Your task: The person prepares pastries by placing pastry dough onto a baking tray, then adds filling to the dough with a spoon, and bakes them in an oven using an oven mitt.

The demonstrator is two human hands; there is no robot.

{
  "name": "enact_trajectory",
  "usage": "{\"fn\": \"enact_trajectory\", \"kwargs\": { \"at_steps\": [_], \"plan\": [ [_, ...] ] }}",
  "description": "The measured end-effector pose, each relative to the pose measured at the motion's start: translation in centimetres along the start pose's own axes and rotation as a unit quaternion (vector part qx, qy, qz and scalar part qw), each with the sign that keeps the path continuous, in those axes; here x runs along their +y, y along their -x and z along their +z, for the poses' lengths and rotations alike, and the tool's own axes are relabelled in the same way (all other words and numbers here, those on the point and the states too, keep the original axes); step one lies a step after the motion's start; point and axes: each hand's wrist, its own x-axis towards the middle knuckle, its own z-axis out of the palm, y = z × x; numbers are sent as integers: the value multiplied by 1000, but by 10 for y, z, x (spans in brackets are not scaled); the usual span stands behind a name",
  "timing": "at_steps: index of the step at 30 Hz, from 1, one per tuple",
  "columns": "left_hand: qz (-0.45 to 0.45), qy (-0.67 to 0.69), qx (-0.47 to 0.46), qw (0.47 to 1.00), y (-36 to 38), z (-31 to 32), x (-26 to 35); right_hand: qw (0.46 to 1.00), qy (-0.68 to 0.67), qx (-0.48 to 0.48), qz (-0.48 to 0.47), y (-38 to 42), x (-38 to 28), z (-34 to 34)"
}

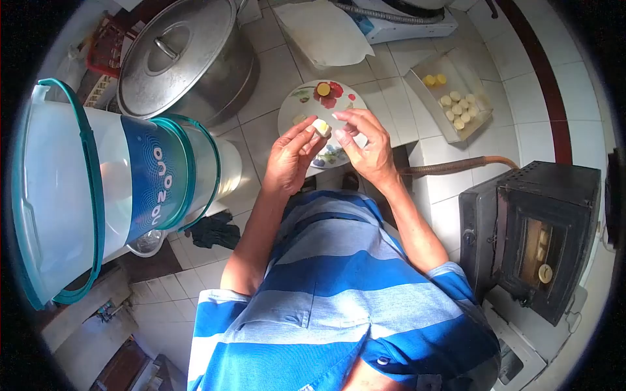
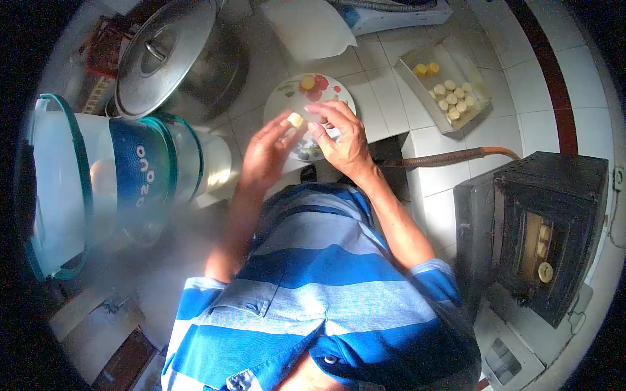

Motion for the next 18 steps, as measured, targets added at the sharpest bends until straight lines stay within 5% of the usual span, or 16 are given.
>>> {"fn": "enact_trajectory", "kwargs": {
  "at_steps": [2,18],
  "plan": [
    [19,-6,-8,1000,0,1,-2,980,135,44,-140,3,-2,0],
    [20,-41,-3,999,1,10,-5,921,339,-2,-194,13,0,2]
  ]
}}
